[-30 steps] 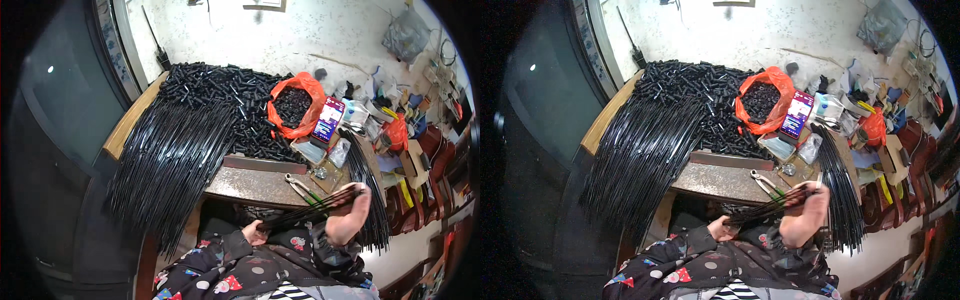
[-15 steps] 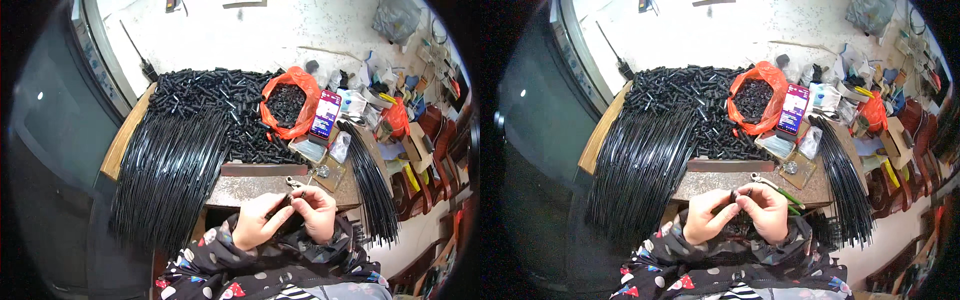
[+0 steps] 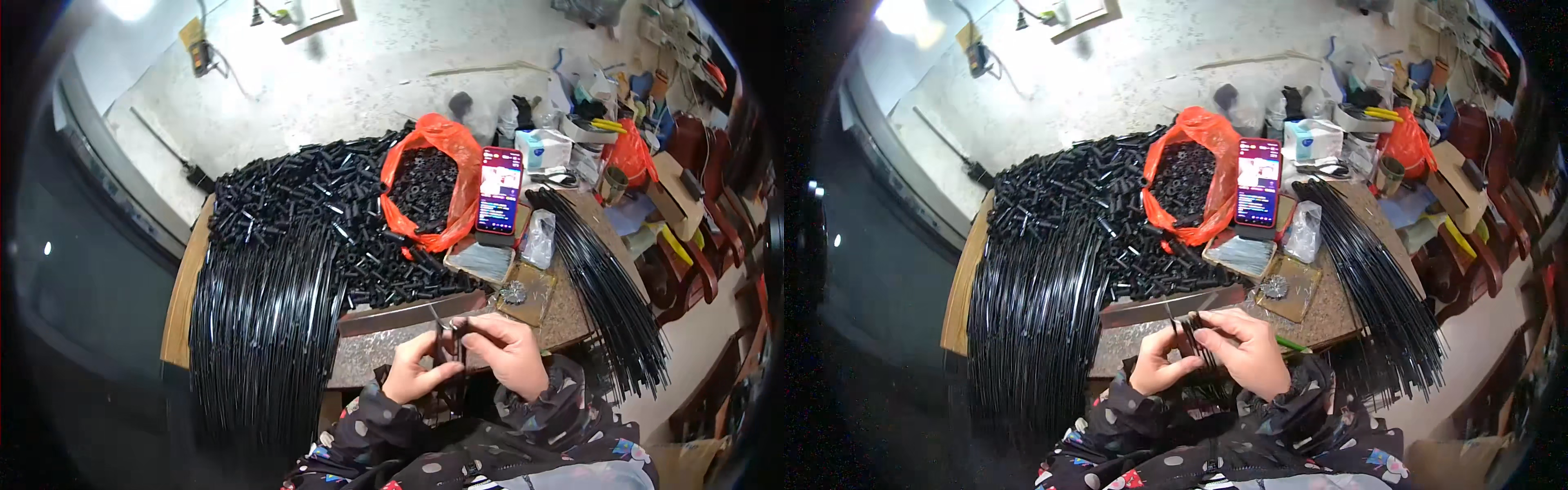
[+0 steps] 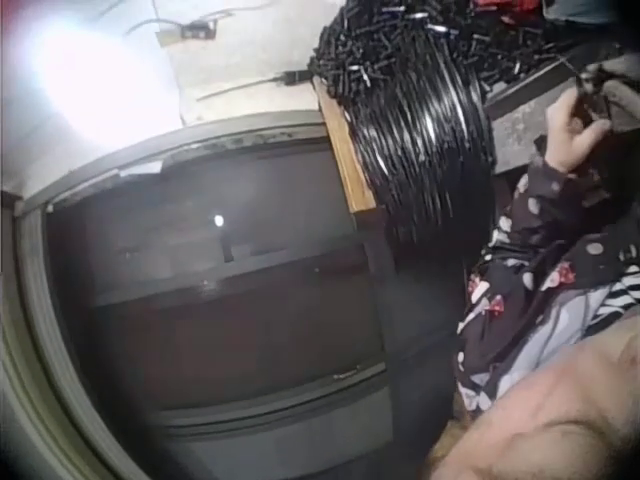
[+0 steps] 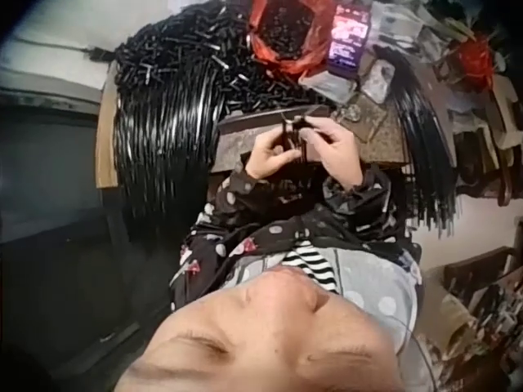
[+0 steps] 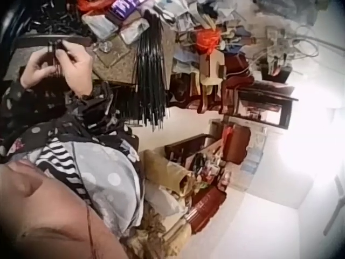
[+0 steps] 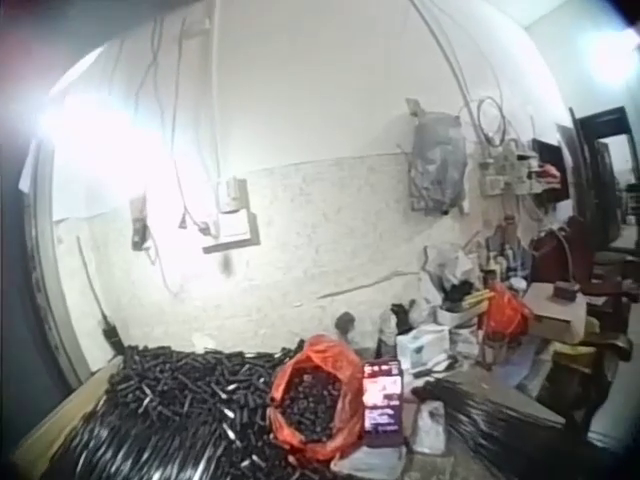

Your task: Assembling and crimping connectors onto black cables at a workbench.

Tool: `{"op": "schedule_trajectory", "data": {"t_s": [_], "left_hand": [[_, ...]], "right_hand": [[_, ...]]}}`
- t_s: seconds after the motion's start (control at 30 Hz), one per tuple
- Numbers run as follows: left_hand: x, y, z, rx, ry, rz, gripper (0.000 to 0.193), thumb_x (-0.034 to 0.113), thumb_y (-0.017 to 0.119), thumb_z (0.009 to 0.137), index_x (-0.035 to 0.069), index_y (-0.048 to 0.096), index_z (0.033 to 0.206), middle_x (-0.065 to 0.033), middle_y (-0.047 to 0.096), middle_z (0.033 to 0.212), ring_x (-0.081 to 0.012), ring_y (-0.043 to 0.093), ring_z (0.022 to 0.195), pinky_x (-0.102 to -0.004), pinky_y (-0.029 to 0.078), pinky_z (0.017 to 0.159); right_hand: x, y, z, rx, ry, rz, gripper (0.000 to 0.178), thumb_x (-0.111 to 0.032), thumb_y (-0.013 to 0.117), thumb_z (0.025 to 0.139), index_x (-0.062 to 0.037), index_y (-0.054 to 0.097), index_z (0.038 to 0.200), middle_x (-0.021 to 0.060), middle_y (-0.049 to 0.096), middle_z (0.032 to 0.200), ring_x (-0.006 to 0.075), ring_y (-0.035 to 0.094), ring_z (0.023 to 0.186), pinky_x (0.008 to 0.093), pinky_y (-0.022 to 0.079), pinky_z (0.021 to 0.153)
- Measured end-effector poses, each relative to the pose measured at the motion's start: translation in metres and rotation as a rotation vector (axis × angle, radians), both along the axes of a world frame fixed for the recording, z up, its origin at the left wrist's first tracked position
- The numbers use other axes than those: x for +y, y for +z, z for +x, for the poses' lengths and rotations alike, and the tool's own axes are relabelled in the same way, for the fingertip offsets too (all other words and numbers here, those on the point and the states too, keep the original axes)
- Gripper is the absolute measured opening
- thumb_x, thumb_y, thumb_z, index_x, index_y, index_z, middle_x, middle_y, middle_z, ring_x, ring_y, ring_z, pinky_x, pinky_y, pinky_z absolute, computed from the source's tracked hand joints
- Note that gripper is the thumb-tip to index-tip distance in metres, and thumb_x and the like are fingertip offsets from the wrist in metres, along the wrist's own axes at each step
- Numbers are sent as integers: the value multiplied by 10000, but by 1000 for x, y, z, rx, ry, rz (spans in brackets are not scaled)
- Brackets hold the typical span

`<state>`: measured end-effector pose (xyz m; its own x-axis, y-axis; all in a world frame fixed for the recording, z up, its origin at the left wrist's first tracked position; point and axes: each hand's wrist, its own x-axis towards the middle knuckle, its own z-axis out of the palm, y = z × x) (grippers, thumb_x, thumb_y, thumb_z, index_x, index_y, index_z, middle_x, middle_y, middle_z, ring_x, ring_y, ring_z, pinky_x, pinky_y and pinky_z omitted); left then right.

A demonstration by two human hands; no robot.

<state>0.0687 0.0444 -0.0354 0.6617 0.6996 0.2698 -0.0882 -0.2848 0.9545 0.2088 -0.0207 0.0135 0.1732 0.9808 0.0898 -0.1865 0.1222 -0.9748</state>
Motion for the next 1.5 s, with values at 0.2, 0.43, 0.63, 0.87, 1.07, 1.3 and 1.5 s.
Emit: {"op": "schedule_trajectory", "data": {"t_s": [0.2, 0.43, 0.63, 0.87, 1.07, 1.3, 1.5], "left_hand": [[3, -51, -17, 108, -22, 174, 116, 73, 593, 620, 5, 542, 700, -78, 539, 642, -153, 521, 546, -229, 394, 493], [-4, -58, -21, 109, -18, 210, 139, 98, 614, 594, 17, 543, 681, -85, 523, 600, -189, 510, 508, -239, 385, 460], [-9, -52, -23, 111, -28, 216, 143, 115, 616, 591, 24, 547, 678, -79, 534, 607, -189, 522, 515, -240, 397, 469], [-10, -47, -27, 104, -58, 193, 103, 31, 604, 577, -12, 557, 659, -90, 559, 642, -177, 543, 559, -235, 417, 499], [-10, -49, -28, 95, -70, 189, 150, 96, 630, 570, 14, 545, 661, -73, 545, 611, -186, 531, 527, -236, 400, 480], [-8, -50, -22, 78, -86, 213, 143, 93, 629, 571, 16, 547, 658, -69, 547, 621, -183, 532, 535, -236, 402, 484], [-6, -45, -29, 144, -45, 207, 149, 85, 619, 584, 23, 554, 703, -77, 554, 644, -188, 547, 578, -242, 416, 521]], "right_hand": [[7, -2, 35, -823, -53, 99, 232, -74, 540, 643, 10, 516, 858, 127, 529, 800, 212, 495, 755, 265, 378, 682], [35, -1, 72, -1214, -410, 268, 238, -75, 541, 620, -21, 509, 850, 93, 488, 784, 229, 453, 736, 276, 365, 629], [63, -24, 85, -1618, -460, 198, 395, -156, 572, 592, -82, 462, 964, 80, 380, 972, 253, 346, 887, 352, 290, 739], [72, -36, 84, -1642, -490, 176, 345, -191, 555, 615, -89, 482, 936, 78, 368, 980, 241, 329, 900, 352, 275, 743], [72, -37, 85, -1635, -511, 183, 342, -195, 556, 614, -81, 484, 928, 76, 379, 957, 235, 339, 885, 347, 278, 734], [61, -27, 85, -1590, -521, 145, 336, -157, 553, 611, -64, 479, 925, 95, 397, 948, 266, 379, 852, 342, 309, 725], [31, -7, 8, 104, 411, -112, 358, 0, 480, 701, 4, 385, 1046, 62, 455, 952, 117, 437, 861, 238, 352, 753]]}}
